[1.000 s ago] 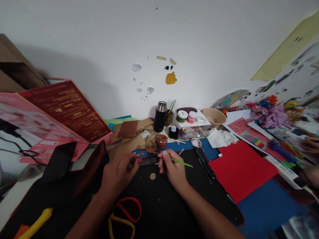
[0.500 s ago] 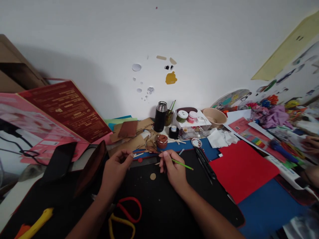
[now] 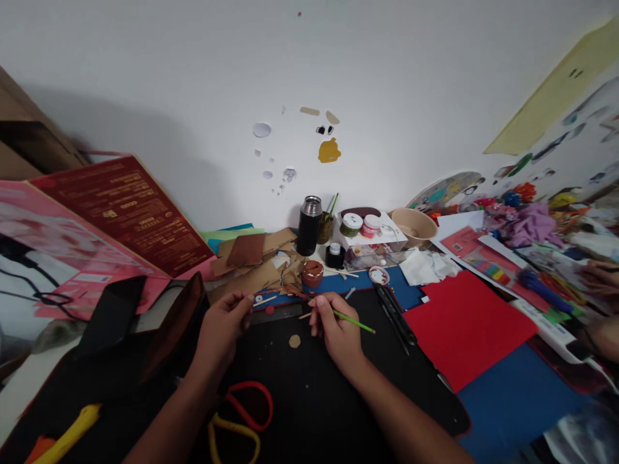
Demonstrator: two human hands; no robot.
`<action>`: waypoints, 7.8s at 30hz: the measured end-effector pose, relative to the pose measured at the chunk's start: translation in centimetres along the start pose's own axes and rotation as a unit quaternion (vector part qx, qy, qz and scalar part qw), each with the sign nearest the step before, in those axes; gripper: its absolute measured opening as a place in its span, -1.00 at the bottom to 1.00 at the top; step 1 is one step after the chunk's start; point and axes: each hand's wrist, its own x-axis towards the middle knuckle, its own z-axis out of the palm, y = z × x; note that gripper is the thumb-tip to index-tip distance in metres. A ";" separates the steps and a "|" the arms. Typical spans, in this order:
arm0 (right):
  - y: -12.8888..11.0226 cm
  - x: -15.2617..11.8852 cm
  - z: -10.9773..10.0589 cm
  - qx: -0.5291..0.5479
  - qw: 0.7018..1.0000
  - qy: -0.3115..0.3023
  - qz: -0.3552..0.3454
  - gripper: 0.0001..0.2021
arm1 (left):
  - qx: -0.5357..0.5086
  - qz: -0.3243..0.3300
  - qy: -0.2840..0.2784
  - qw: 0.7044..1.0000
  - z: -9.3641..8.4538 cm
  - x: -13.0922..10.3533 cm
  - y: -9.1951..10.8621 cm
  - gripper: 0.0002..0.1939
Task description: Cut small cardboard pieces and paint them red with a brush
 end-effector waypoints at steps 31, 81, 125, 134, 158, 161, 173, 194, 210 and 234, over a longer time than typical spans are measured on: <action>-0.2 0.1 0.6 0.007 1.000 -0.013 -0.014 -0.60 | -0.022 -0.028 -0.007 0.999 0.3 0.1 0.0 -0.56; 0.6 0.6 0.1 0.019 0.999 0.027 0.036 -0.56 | 0.018 0.078 0.017 0.997 0.3 -0.8 0.4 -0.74; -1.2 0.8 0.2 -0.050 0.995 -0.029 -0.076 -0.64 | -0.451 -0.357 -0.073 0.815 1.0 -0.2 1.4 -0.69; -1.5 0.5 0.8 -0.050 0.993 -0.070 -0.085 -0.64 | -0.457 -0.363 -0.094 0.807 0.9 -0.2 0.5 -0.80; -2.5 1.7 0.7 0.120 0.992 -0.003 0.039 -0.56 | -0.424 -0.328 -0.119 0.836 1.1 0.1 -0.5 -0.71; -2.9 1.6 0.5 0.123 0.992 -0.001 0.037 -0.57 | -0.422 -0.332 -0.109 0.837 1.3 0.1 -0.3 -0.68; -2.5 1.4 0.3 0.108 0.994 0.009 0.035 -0.57 | -0.424 -0.333 -0.104 0.836 1.2 -0.2 0.1 -0.65; -2.0 1.5 0.3 0.103 0.993 0.011 0.049 -0.56 | -0.363 -0.293 -0.107 0.878 1.2 0.0 -0.3 -0.71; -0.6 1.0 -0.5 0.095 0.992 0.042 0.078 -0.55 | 0.236 0.284 0.040 0.929 0.3 -2.7 0.1 -0.87; -1.6 -0.3 0.7 0.101 0.992 -0.010 0.074 -0.53 | 0.208 0.285 0.029 0.935 0.5 -2.1 -0.8 -0.85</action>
